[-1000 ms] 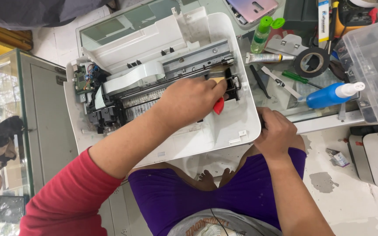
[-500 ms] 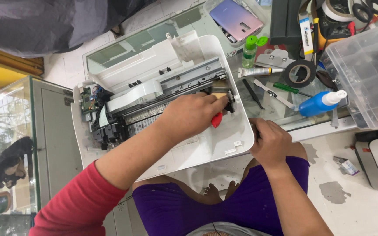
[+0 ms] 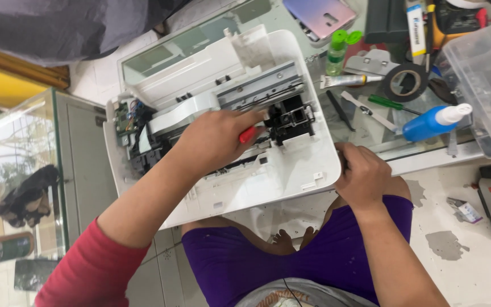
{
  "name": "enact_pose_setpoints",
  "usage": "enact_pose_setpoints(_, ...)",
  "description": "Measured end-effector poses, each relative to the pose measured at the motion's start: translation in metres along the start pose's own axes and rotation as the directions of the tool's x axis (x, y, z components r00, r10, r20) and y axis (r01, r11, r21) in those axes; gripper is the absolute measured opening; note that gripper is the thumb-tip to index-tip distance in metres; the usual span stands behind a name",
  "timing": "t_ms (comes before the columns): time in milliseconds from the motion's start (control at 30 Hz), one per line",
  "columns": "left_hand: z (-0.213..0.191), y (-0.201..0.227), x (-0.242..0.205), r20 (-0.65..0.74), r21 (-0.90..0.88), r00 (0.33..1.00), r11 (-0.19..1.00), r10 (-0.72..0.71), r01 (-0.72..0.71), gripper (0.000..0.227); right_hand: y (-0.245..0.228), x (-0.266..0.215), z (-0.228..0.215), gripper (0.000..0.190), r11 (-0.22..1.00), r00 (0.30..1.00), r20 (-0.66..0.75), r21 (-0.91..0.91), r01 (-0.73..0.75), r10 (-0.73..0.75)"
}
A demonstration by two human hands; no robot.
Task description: Cleaning the internal chassis and components of a printer using a brush and cleaning solution.
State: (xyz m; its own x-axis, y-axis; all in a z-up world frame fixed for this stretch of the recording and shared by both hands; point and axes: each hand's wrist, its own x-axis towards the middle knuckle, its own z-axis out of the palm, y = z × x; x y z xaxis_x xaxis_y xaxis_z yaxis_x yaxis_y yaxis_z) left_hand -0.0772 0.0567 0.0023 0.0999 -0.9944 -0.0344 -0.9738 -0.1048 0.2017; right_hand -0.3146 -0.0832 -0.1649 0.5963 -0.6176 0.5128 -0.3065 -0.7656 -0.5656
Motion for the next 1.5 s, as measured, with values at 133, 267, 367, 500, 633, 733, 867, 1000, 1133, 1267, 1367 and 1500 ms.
enact_pose_setpoints(133, 0.000, -0.010, -0.004, -0.005, -0.030, 1.000, 0.999, -0.011, 0.011, 0.026, -0.001, 0.001, -0.002, 0.009, 0.999, 1.000, 0.016, -0.025, 0.025, -0.025)
enact_pose_setpoints(267, -0.007, -0.015, -0.014, 0.048, 0.067, 0.996, 0.995, -0.073, 0.070, 0.026, -0.002, -0.002, -0.001, 0.009, 0.999, 0.999, 0.030, -0.033, -0.012, 0.013)
enact_pose_setpoints(367, -0.001, -0.019, -0.023, 0.030, 0.051, 0.996, 0.995, -0.089, 0.088, 0.025, -0.001, -0.002, -0.002, 0.008, 0.999, 0.999, 0.040, -0.038, -0.006, 0.008)
enact_pose_setpoints(500, 0.002, -0.022, -0.031, 0.062, 0.066, 0.988, 0.988, -0.144, 0.140, 0.025, 0.001, -0.004, -0.001, 0.007, 0.997, 0.999, 0.043, -0.079, -0.006, 0.010)
enact_pose_setpoints(633, -0.009, -0.023, -0.045, 0.058, 0.035, 0.980, 0.982, -0.190, 0.188, 0.025, -0.001, -0.005, -0.001, 0.008, 0.997, 1.000, 0.028, -0.081, -0.009, 0.012)
enact_pose_setpoints(733, -0.031, -0.011, -0.068, 0.018, 0.149, 0.933, 0.924, -0.358, 0.352, 0.025, 0.003, -0.009, 0.004, 0.008, 0.998, 1.000, 0.023, -0.059, 0.005, -0.003)
enact_pose_setpoints(867, -0.044, 0.021, -0.108, -0.364, -0.115, 0.912, 0.981, -0.190, 0.159, 0.016, 0.019, -0.022, 0.018, 0.026, 0.997, 0.999, -0.001, -0.063, 0.039, -0.039)
enact_pose_setpoints(1000, -0.013, 0.048, -0.133, -0.451, 0.006, 0.885, 0.990, -0.120, 0.138, 0.018, 0.024, -0.023, 0.020, 0.057, 0.996, 0.997, -0.021, -0.047, 0.074, -0.075)
enact_pose_setpoints(1133, 0.040, 0.073, -0.149, -0.391, 0.112, 0.916, 0.982, -0.096, 0.151, 0.055, 0.051, -0.039, 0.024, 0.041, 0.996, 1.000, 0.019, -0.088, 0.024, -0.023)
enact_pose_setpoints(1267, 0.068, 0.080, -0.160, -0.404, 0.259, 0.909, 0.940, -0.103, 0.221, 0.050, 0.089, -0.038, 0.080, 0.038, 0.995, 0.993, 0.086, -0.048, 0.084, -0.080)
enact_pose_setpoints(1367, 0.078, 0.077, -0.169, -0.348, 0.313, 0.929, 0.919, -0.125, 0.241, 0.095, 0.103, -0.022, 0.135, 0.040, 0.984, 0.976, 0.129, 0.018, 0.175, -0.176)
enact_pose_setpoints(1500, 0.078, 0.070, -0.182, -0.226, 0.409, 0.965, 0.886, -0.135, 0.220, 0.145, 0.134, -0.010, 0.177, 0.042, 0.971, 0.955, 0.177, 0.009, 0.239, -0.237)
